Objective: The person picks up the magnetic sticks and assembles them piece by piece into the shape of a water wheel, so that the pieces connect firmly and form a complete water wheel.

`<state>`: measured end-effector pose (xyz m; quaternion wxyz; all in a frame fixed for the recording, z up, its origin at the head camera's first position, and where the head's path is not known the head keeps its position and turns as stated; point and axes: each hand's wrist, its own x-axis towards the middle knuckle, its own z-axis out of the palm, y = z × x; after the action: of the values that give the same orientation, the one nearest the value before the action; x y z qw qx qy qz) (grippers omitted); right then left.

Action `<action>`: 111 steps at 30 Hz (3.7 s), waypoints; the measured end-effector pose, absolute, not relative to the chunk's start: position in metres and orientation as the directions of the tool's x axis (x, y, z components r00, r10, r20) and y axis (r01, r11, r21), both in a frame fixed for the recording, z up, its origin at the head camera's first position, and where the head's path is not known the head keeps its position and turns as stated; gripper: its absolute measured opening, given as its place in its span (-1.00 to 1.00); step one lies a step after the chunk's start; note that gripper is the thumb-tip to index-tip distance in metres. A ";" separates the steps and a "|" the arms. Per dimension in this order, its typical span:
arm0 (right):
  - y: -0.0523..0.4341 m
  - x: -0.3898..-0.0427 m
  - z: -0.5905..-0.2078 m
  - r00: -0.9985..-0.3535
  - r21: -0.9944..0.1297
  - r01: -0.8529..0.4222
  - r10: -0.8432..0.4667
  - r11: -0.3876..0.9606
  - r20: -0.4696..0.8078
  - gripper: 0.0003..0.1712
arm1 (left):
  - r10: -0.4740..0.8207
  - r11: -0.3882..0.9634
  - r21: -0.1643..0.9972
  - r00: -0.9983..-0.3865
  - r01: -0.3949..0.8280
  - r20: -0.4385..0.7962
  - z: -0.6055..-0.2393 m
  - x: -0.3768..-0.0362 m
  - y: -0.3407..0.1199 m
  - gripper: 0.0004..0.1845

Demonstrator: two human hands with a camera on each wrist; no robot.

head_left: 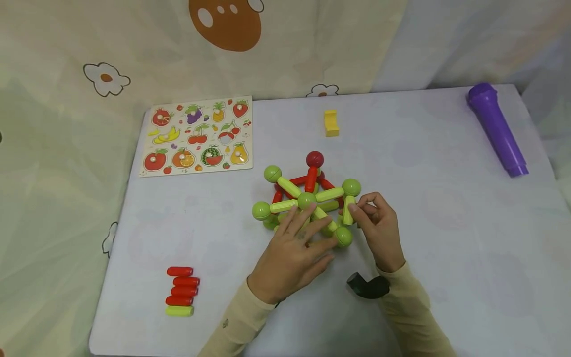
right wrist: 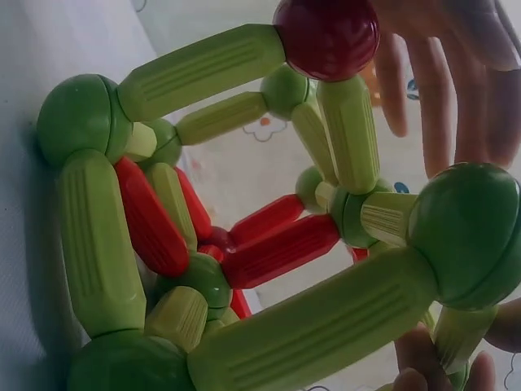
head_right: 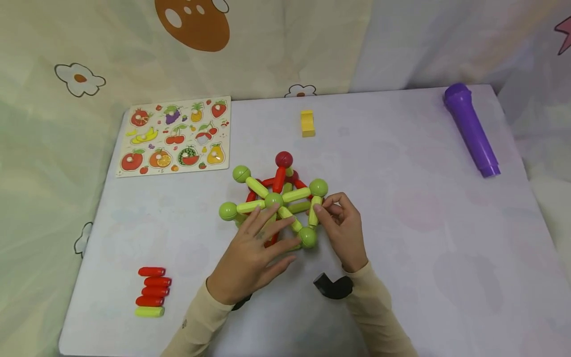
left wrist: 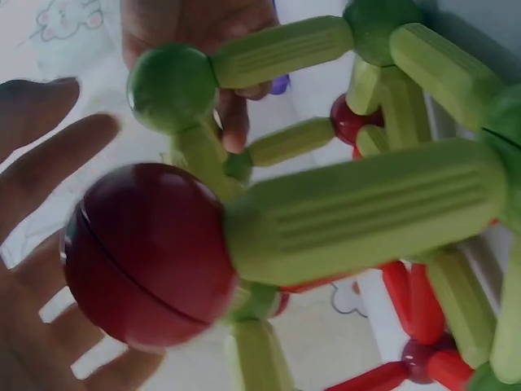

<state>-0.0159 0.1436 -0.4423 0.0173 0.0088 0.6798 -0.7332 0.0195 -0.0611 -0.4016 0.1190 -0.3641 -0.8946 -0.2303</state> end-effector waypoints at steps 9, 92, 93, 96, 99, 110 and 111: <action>0.145 -0.016 -0.443 -0.998 -0.995 0.061 -0.021 -0.074 -0.059 -0.86 | 0.606 0.690 0.246 -0.729 0.681 0.318 -0.401 0.018 -0.059 -0.65; 0.144 -0.111 -0.411 -0.944 -0.877 -0.009 -0.294 0.481 -0.152 -0.68 | 0.250 0.651 0.467 -0.750 0.598 0.613 -0.419 0.021 -0.090 -0.67; 0.146 -0.110 -0.410 -0.946 -0.872 -0.023 -0.293 0.488 -0.138 -0.68 | 0.216 0.673 0.472 -0.762 0.570 0.611 -0.420 0.022 -0.098 -0.66; 0.156 -0.105 -0.410 -0.956 -0.867 -0.042 -0.274 0.496 -0.110 -0.71 | 0.075 0.778 0.500 -0.845 0.382 0.529 -0.421 0.031 -0.136 -0.62; 0.169 -0.098 -0.412 -0.965 -0.867 -0.066 -0.253 0.494 -0.071 -0.74 | -0.097 0.875 0.481 -0.956 0.051 0.278 -0.423 0.052 -0.183 -0.47; 0.190 -0.081 -0.422 -0.980 -0.908 -0.060 -0.198 0.415 -0.026 -0.78 | -0.330 0.839 0.288 -0.853 -0.461 -0.404 -0.442 0.095 -0.255 -0.31; 0.191 -0.081 -0.423 -0.980 -0.911 -0.062 -0.197 0.409 -0.022 -0.78 | -0.317 0.840 0.303 -0.860 -0.451 -0.400 -0.443 0.094 -0.254 -0.35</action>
<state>-0.0806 0.1908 -0.4231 0.0628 -0.0776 0.8369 -0.5382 0.0939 -0.2543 -0.4433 -0.1697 0.2034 -0.9440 -0.1968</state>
